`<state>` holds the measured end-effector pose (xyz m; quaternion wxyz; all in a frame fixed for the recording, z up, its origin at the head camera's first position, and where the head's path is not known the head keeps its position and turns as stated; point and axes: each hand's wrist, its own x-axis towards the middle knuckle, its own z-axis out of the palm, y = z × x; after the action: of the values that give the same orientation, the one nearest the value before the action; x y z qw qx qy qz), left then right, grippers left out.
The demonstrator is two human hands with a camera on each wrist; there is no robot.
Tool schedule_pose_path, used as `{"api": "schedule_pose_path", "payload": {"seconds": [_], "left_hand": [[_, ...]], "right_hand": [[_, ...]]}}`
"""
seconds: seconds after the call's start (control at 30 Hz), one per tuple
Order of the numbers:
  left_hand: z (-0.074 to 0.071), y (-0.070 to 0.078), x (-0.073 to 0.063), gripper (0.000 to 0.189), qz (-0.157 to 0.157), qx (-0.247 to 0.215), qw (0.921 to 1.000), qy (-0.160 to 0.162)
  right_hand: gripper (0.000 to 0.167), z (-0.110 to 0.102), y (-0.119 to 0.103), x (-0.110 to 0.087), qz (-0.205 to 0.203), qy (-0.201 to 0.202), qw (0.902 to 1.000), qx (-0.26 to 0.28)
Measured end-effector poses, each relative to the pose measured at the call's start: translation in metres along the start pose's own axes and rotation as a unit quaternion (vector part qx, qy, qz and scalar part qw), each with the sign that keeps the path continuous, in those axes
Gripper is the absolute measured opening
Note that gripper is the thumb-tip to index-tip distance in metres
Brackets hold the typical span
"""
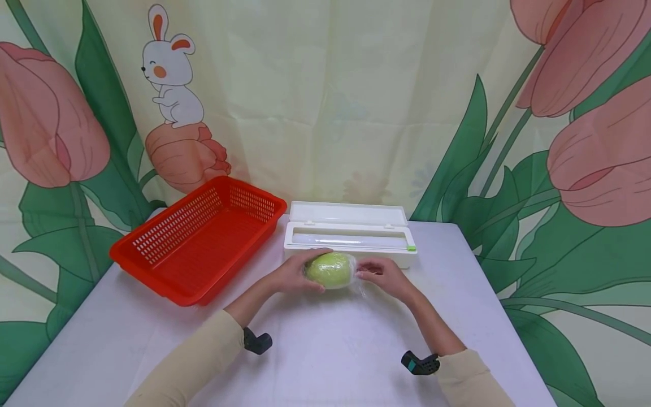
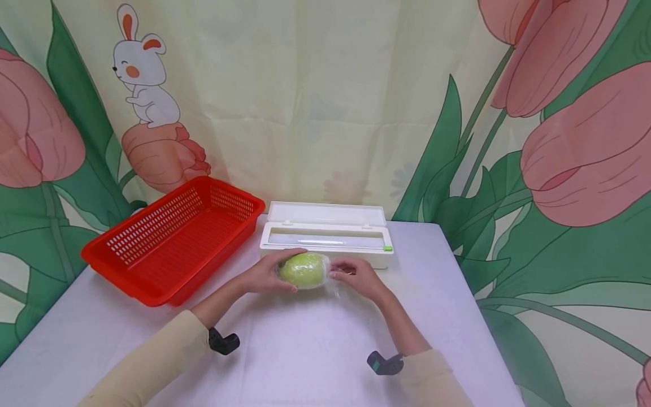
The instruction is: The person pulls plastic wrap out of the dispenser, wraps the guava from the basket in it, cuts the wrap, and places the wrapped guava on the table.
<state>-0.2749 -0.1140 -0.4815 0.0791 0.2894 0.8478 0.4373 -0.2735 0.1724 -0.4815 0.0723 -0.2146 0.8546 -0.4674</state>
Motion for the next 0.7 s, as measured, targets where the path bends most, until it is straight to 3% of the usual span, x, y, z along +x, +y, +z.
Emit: {"api": "schedule_pose_path", "payload": {"seconds": [0.23,0.37,0.53,0.7], "left_hand": [[-0.005,-0.002,-0.001,0.084,-0.023,-0.008,0.9996,0.014],[-0.006,-0.002,-0.002,0.084,-0.023,-0.011,0.9996,0.013],[-0.005,-0.003,-0.003,0.085,-0.024,-0.009,0.9996,0.013],[-0.002,-0.004,-0.002,0.084,-0.016,-0.013,0.9997,0.01]], "right_hand": [[0.06,-0.005,0.007,-0.009,0.033,-0.038,0.9986,0.019],[0.043,-0.005,0.009,-0.011,0.02,-0.011,0.9978,0.062],[0.02,-0.006,0.005,-0.01,-0.007,0.02,0.9902,0.138],[0.013,-0.007,-0.002,-0.005,-0.002,0.051,0.9859,0.159]]}}
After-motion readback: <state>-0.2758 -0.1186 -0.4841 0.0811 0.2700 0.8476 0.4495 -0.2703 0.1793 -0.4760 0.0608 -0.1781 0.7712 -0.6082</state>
